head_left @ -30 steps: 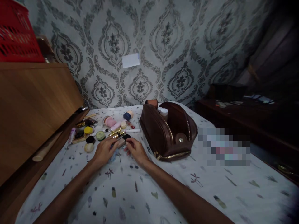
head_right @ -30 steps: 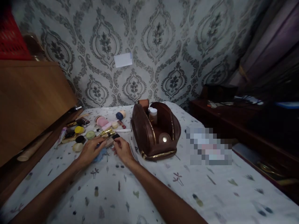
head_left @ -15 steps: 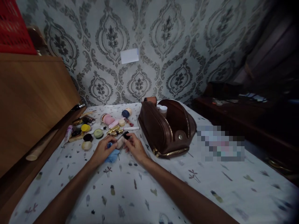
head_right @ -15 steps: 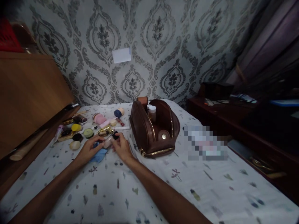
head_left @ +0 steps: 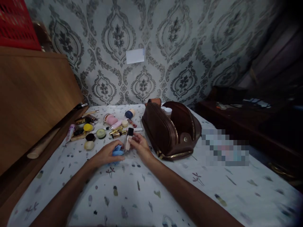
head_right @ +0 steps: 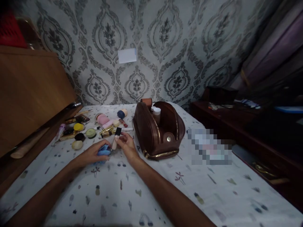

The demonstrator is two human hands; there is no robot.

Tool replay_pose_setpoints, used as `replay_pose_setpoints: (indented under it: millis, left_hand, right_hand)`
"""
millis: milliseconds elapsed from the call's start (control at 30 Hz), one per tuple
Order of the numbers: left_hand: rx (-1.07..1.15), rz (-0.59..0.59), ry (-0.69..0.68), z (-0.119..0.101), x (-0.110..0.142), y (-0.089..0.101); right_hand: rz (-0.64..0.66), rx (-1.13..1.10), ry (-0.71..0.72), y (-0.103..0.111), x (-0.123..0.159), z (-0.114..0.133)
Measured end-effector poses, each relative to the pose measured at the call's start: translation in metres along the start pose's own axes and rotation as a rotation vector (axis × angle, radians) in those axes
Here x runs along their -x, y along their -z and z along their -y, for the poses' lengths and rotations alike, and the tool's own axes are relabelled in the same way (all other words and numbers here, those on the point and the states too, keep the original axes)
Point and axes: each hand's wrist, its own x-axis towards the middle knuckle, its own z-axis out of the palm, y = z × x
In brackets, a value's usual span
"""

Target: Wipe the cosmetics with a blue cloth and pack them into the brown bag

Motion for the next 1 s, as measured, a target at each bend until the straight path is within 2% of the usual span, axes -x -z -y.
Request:
replay_pose_setpoints:
  millis: [67, 133, 167, 233, 367, 433, 533, 633, 700, 833, 1000]
  left_hand:
    - [-0.060, 0.106, -0.027, 0.001, 0.002, 0.007]
    - [-0.071, 0.112, -0.016, 0.002, 0.003, 0.011]
    - [-0.061, 0.077, 0.005, 0.003, 0.003, 0.012]
    - [-0.018, -0.073, 0.050, 0.004, 0.002, 0.011]
    - [0.099, -0.490, 0.039, 0.004, -0.001, 0.002]
    - [0.100, -0.580, -0.025, 0.001, -0.001, -0.006]
    - [0.038, -0.510, -0.106, -0.003, -0.001, -0.019]
    - [0.005, -0.421, -0.077, -0.005, 0.000, -0.027]
    - [0.003, -0.447, -0.031, -0.004, 0.001, -0.027]
    - [0.056, -0.572, 0.072, 0.003, 0.001, -0.020]
    - [0.460, -0.662, 0.119, 0.013, -0.005, -0.013]
  right_hand:
    - [-0.011, -0.038, -0.017, 0.000, -0.001, 0.002]
    - [-0.008, -0.051, -0.021, 0.000, -0.001, 0.004]
    - [0.000, -0.046, -0.023, -0.001, 0.000, 0.005]
    - [0.023, -0.002, -0.012, -0.001, 0.003, 0.006]
    - [0.110, 0.241, 0.078, -0.004, 0.009, 0.002]
    - [0.147, 0.354, 0.118, -0.006, 0.010, -0.001]
    - [0.201, 0.462, 0.171, -0.008, 0.013, -0.004]
    - [0.255, 0.530, 0.222, -0.011, 0.018, -0.001]
    - [0.287, 0.561, 0.237, -0.012, 0.022, 0.002]
    - [0.368, 0.587, 0.214, -0.013, 0.028, 0.008]
    - [0.392, 0.406, 0.075, -0.014, 0.031, 0.010]
